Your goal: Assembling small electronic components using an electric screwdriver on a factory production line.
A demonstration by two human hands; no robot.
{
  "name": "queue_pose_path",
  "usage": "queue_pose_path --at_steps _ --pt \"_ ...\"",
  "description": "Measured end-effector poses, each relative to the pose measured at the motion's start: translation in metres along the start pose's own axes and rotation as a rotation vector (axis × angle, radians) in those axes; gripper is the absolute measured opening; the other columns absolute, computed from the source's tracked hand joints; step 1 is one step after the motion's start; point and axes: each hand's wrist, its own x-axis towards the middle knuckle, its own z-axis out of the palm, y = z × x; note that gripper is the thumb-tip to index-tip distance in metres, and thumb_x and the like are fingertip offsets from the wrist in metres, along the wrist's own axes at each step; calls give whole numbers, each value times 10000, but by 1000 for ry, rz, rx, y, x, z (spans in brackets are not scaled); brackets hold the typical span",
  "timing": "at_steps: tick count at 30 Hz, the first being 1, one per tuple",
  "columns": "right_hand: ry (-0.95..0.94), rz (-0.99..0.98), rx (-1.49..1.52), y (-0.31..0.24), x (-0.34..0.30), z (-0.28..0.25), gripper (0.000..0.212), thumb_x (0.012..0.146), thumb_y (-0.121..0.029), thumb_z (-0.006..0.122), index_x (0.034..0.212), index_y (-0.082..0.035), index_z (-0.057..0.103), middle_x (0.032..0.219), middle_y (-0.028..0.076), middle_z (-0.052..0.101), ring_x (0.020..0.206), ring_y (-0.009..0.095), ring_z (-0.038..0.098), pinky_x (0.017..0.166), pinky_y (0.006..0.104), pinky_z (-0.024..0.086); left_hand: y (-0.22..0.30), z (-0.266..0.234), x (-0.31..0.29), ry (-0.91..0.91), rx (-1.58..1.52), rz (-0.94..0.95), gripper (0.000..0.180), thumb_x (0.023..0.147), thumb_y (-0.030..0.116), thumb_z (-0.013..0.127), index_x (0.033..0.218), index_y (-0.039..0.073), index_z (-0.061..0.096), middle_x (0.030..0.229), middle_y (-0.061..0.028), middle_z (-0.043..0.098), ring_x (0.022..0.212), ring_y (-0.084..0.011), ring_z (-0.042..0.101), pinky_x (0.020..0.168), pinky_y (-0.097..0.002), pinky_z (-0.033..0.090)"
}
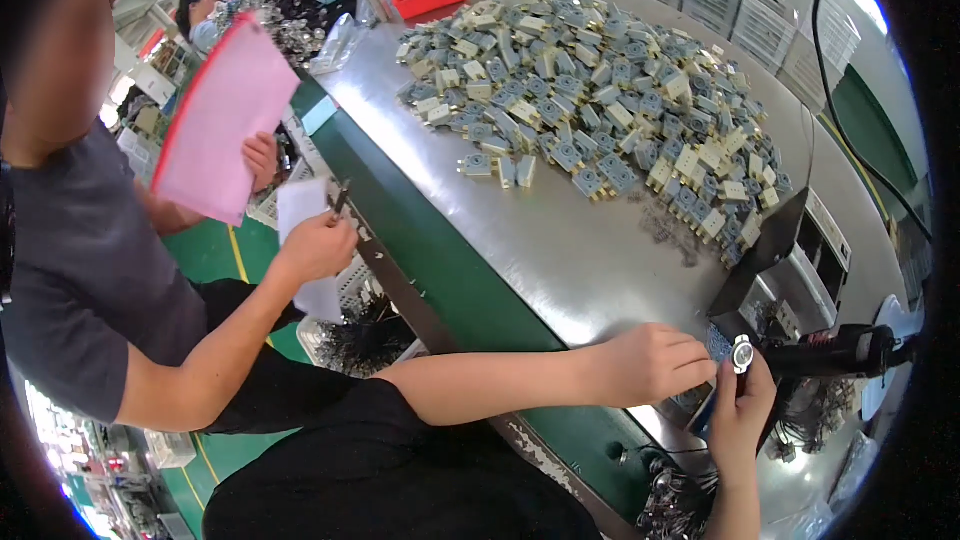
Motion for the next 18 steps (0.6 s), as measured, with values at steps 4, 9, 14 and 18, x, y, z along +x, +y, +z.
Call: queue_pose_path --at_steps 4,9,14,18 --pt "-47 59 -138 -5 2 -4 262 1016 -123 663 806 25 614 662 29 538 639 105 473 563 331 359 2 -3 -3 -39 180 155 305 812 153 683 1085 18 655 949 -86 674 824 -246 709 704 -368 600" --pt "-118 96 -33 -21 13 2 344 1018 -192 707 757 21 636 602 17 560 594 68 471 527 313 369 5 -7 2 10 -110 -106 238 853 -11 754 1088 -1 715 984 -173 720 822 -316 730 699 -395 616" --pt "-82 37 71 -12 16 -21 175 965 -149 764 925 21 750 761 43 654 622 70 477 552 282 375 -4 -3 1 -202 -1194 -949 208 1072 118 642 1229 -16 657 970 -51 713 852 -122 674 760 -282 550" --pt "-286 -105 40 -22 24 -27 263 836 -81 852 1075 9 788 1034 86 724 752 125 609 655 278 467 -6 -11 -2 -243 -1281 -1137 245 1070 130 642 1270 -9 673 971 -58 704 842 -121 660 764 -289 553"
